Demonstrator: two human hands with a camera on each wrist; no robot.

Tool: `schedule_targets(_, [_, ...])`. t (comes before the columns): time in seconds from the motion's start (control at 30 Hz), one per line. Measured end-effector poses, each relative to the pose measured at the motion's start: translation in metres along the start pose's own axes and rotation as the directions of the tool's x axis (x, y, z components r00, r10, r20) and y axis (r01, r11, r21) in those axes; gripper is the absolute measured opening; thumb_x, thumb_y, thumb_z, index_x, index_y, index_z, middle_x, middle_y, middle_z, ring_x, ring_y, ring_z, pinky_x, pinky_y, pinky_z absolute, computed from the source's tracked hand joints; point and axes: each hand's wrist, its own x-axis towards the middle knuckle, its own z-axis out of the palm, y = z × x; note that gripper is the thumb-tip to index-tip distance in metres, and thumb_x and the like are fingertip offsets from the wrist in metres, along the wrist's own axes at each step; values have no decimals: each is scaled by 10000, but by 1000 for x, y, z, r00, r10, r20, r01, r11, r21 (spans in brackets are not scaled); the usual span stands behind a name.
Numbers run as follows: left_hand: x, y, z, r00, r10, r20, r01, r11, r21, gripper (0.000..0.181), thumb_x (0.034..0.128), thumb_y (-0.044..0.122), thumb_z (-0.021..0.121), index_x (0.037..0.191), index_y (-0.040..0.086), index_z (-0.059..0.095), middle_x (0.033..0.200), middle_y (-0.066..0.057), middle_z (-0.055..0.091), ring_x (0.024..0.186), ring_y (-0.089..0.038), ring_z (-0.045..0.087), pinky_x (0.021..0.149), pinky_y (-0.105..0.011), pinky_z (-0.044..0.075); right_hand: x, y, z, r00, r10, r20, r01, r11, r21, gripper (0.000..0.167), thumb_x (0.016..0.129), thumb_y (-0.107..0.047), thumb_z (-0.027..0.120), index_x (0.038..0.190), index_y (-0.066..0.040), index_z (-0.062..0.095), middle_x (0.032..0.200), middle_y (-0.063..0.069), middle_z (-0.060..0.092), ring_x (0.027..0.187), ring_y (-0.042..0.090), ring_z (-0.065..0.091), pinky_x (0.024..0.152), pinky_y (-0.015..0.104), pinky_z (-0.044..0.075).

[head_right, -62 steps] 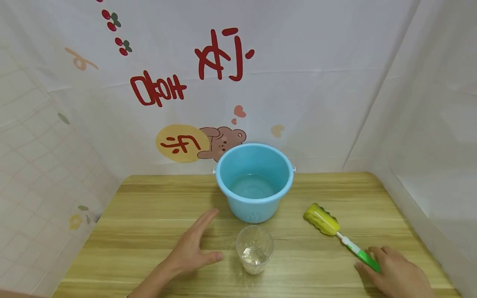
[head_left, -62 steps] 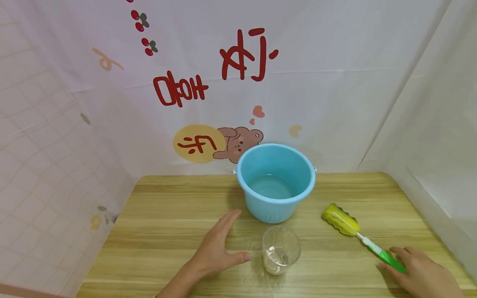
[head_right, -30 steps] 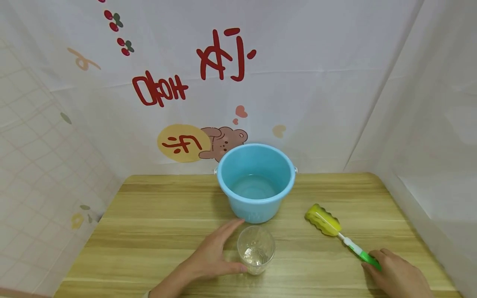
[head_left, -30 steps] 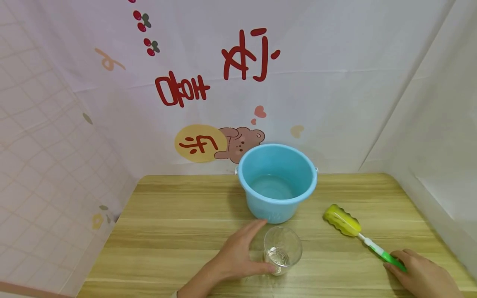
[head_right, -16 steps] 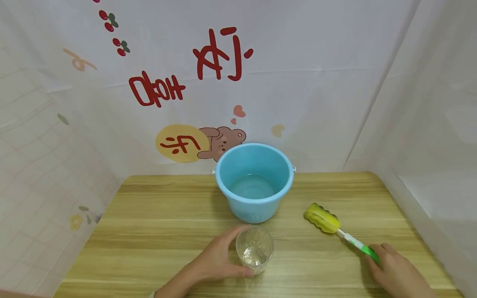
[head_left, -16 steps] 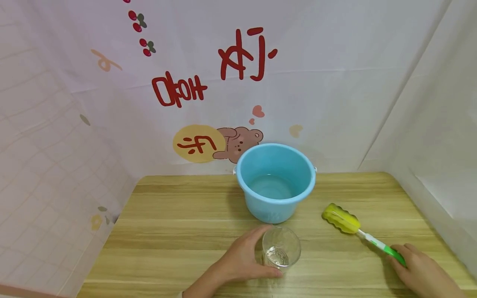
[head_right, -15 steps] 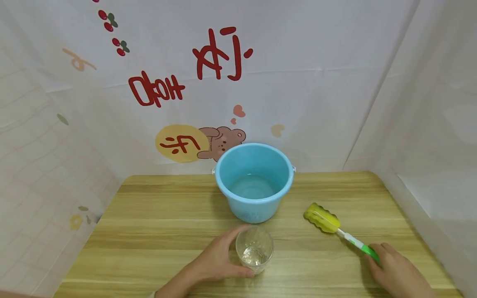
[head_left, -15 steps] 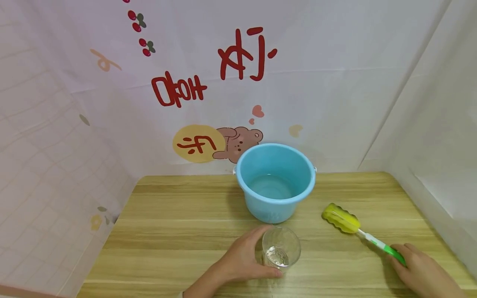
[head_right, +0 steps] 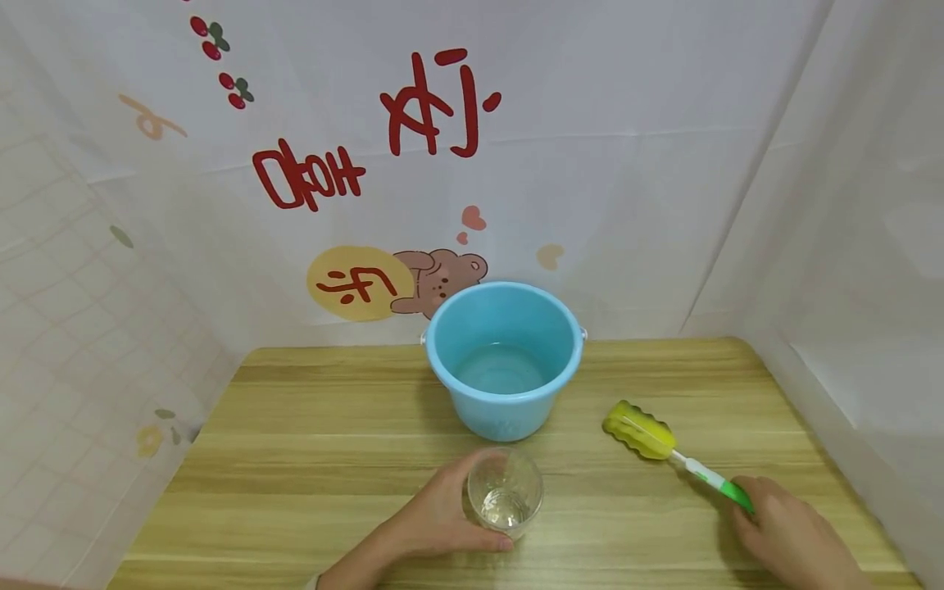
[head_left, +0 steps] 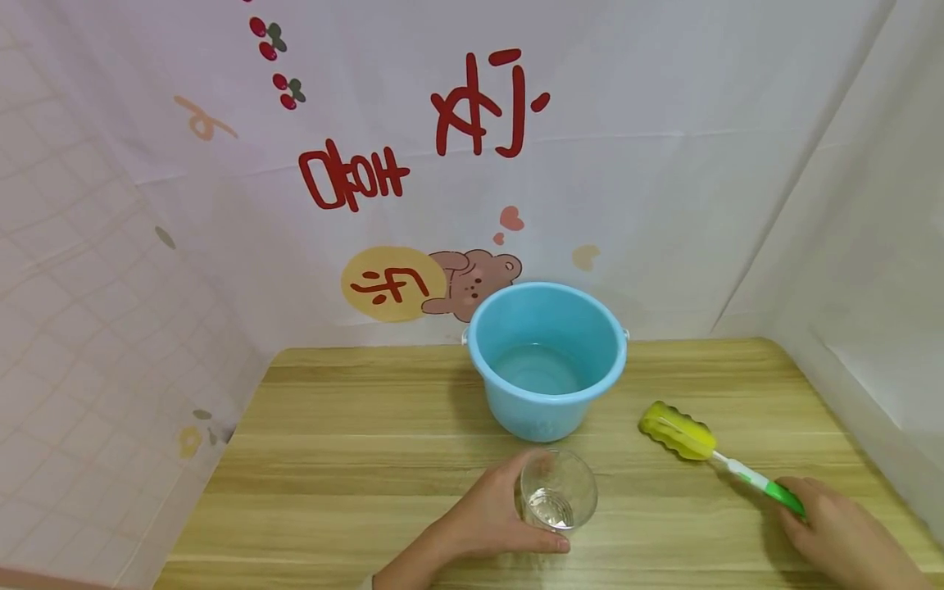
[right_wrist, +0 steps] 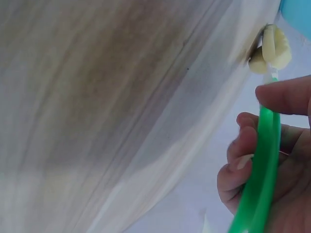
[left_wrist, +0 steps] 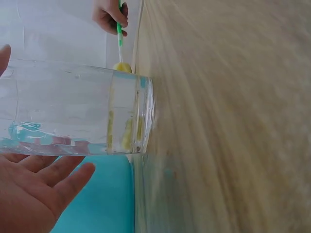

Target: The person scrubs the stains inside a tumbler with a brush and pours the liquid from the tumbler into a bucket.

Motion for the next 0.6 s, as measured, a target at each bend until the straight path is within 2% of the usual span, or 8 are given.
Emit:
schedule_targets(0.13, [0, 1, 0, 1000, 9, -2, -9, 1000, 1, 862, 725, 467, 966, 1453, 334, 525, 1371, 128, 595, 1292, -75, 532, 1116, -386, 438, 3, -2, -2, 1000, 19, -6, -19, 1000, -6, 223, 774, 2, 822, 938, -59, 684, 829, -5, 659, 689, 96, 551, 556, 469, 513])
schedule_targets(0.27, [0, 1, 0, 1000, 16, -1, -16, 1000, -5, 889, 723, 449, 972, 1472, 337, 507, 1369, 126, 594, 1282, -68, 536, 1110, -374, 443, 5, -5, -4, 997, 70, 12, -69, 997, -18, 164, 829, -33, 789, 892, -101, 653, 766, -29, 582, 644, 139, 477, 504, 424, 432])
schedule_targets(0.47, [0, -1, 1, 1000, 8, 10, -8, 1000, -30, 918, 728, 448, 970, 1500, 342, 485, 1372, 128, 587, 1275, -65, 536, 1101, -368, 447, 3, -8, -3, 996, 82, -34, -83, 995, -47, 281, 859, -67, 746, 775, -191, 508, 671, -59, 401, 578, 168, 367, 463, 371, 308])
schedule_targets(0.6, [0, 0, 0, 1000, 4, 16, -4, 999, -33, 902, 734, 449, 966, 1494, 361, 487, 1382, 124, 589, 1287, -73, 535, 1101, -368, 446, 4, -7, -3, 996, 81, -40, -84, 994, -63, 289, 872, -82, 734, 770, -202, 492, 656, -62, 380, 564, 167, 353, 455, 369, 294])
